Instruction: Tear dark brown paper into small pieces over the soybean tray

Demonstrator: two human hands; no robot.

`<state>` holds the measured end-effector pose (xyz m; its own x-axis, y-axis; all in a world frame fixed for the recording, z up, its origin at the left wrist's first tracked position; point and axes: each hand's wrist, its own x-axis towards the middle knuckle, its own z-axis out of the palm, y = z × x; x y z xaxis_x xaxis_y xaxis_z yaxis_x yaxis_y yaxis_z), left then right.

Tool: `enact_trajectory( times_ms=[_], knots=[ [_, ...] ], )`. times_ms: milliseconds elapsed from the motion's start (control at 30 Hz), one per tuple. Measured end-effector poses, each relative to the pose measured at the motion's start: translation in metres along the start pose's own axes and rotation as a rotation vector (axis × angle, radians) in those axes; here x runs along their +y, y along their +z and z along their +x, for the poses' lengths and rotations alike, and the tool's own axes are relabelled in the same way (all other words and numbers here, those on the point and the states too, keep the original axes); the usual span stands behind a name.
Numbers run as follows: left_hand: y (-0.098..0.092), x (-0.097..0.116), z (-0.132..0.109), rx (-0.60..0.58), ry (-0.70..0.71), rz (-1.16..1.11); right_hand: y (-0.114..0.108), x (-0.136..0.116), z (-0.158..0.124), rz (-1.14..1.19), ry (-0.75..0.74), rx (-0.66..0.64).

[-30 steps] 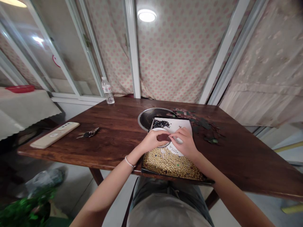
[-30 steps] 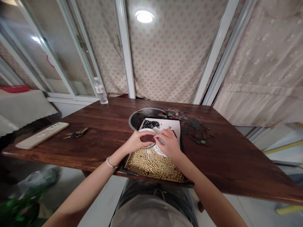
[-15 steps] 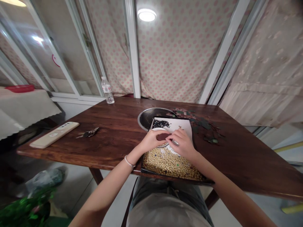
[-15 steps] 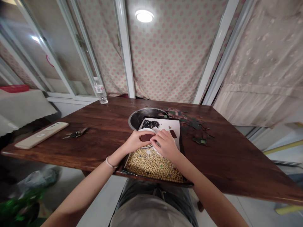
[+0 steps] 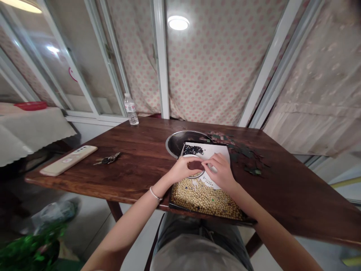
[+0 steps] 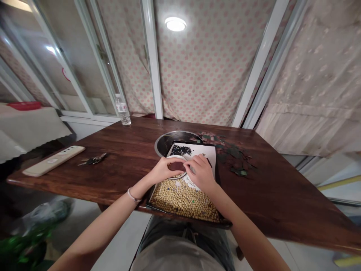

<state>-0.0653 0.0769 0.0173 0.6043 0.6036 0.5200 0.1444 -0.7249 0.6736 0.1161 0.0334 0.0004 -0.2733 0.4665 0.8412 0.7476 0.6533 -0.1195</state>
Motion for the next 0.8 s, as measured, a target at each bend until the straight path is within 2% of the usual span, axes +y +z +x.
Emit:
enact_trajectory(
  times_ms=[167, 333, 467, 633, 800],
  knots=[
    [-0.0005, 0.0016, -0.001, 0.006, -0.025, -0.021, 0.0004, 0.0002, -0.0005, 0.068, -0.034, -0.062],
    [-0.0011, 0.0004, -0.0013, -0.029, -0.016, -0.019, 0.002, 0.0005, -0.0007, 0.039, 0.029, 0.003],
    [-0.0013, -0.0002, -0.0016, -0.011, -0.03, -0.011, 0.0011, -0.0021, -0.0013, 0.116, -0.007, -0.079],
    [-0.0008, 0.001, -0.0015, 0.016, -0.018, -0.03, 0.0015, -0.0002, -0.0014, 0.069, 0.052, -0.001],
    [-0.0008, 0.0008, -0.0016, -0.008, -0.019, -0.018, 0.0023, 0.0005, -0.0021, 0.121, 0.024, -0.032]
  ],
)
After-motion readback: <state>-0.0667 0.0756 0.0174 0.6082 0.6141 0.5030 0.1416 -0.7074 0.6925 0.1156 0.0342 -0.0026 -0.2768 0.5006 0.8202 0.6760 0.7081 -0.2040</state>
